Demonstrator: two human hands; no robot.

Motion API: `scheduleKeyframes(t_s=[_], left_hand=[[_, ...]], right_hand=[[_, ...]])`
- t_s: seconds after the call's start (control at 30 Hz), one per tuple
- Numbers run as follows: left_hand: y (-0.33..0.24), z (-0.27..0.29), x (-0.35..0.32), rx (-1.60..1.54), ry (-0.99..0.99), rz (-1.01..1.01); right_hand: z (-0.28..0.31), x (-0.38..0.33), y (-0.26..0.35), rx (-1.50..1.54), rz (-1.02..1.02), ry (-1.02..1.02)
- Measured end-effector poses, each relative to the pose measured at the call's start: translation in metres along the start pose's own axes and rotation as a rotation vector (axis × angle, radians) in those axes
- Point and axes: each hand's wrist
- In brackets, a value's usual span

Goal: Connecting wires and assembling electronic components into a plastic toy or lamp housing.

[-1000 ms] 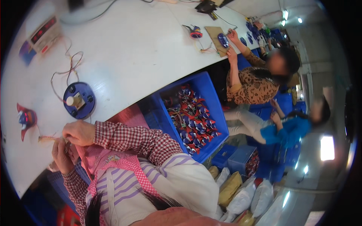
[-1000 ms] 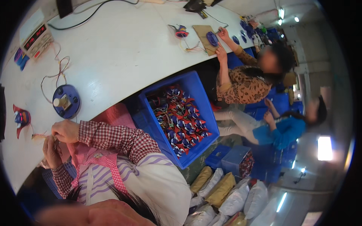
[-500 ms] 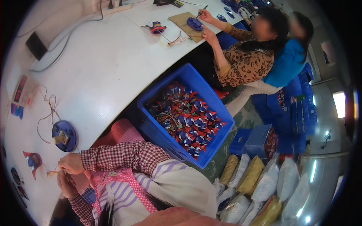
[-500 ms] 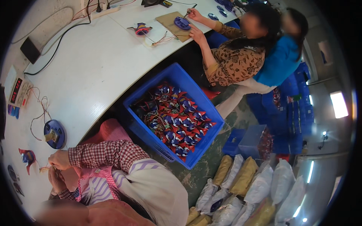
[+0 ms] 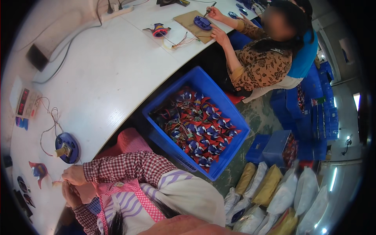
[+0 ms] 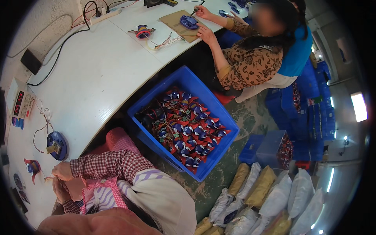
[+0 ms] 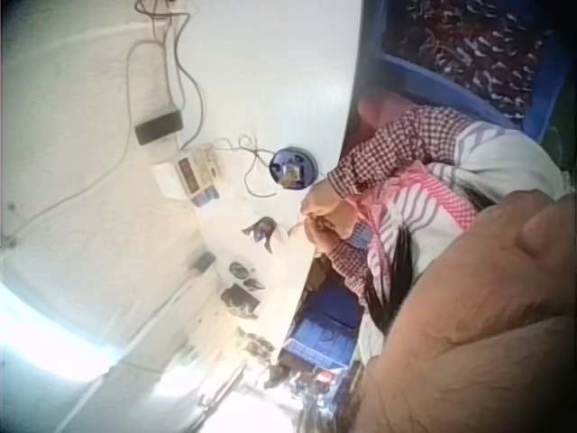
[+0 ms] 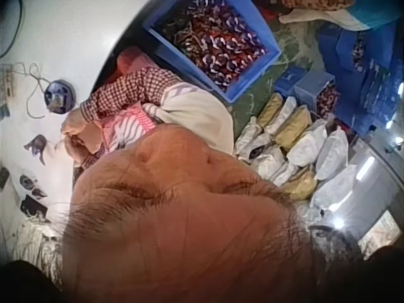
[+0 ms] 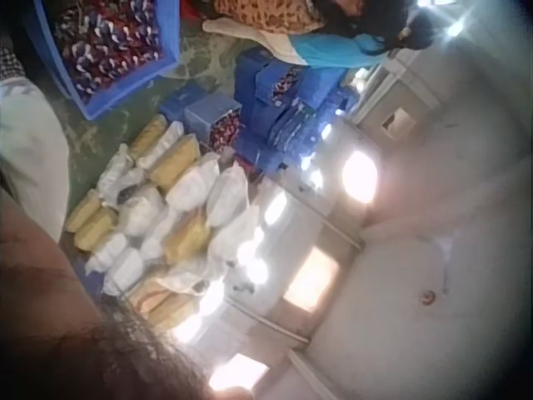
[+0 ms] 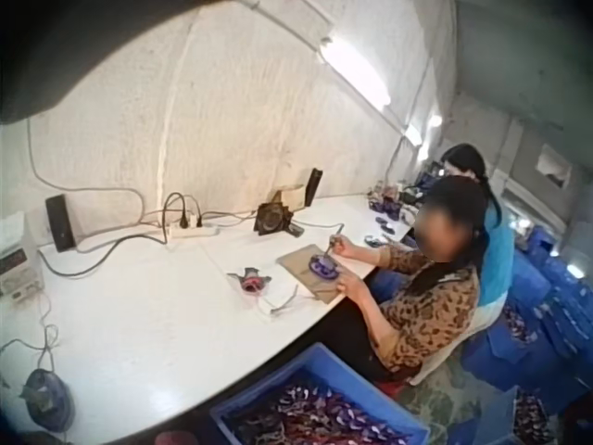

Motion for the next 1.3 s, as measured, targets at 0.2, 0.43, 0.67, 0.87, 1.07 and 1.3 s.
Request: scheduleKeyframes(t_s=[0.2, 0.43, 0.67, 0.87, 1.07, 1.3], left_hand=[[-0.001, 0.003, 0.001, -0.010, 0.057, -0.013], [0.003, 0.007, 0.002, 0.024, 0.093, -0.056], [0.008, 0.011, 0.003, 0.002, 0.081, -0.059], [0.010, 0.017, 0.006, 0.005, 0.093, -0.058], [0.008, 0.015, -0.012, -0.049, 0.028, -0.131], [0.023, 0.034, -0.027, 0.349, -0.238, -0.435]], right_hand=[[0.002, 0.000, 0.002, -0.003, 0.018, 0.014], [0.009, -0.001, 0.003, -0.023, 0.038, 0.044], [0.005, -0.002, 0.000, -0.030, 0.027, 0.079], [0.002, -0.002, -0.001, -0.045, 0.049, 0.060], [0.012, 0.002, 0.021, -0.114, 0.105, -0.118], [0.032, 0.004, 0.041, -0.170, 0.246, -0.176]])
Point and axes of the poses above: each hand's wrist, its own x-axis towards the middle knuckle, its own z-axis out of the back of the hand, y = z × x, and after that the axes turned 3 degrees about -x, right-handed
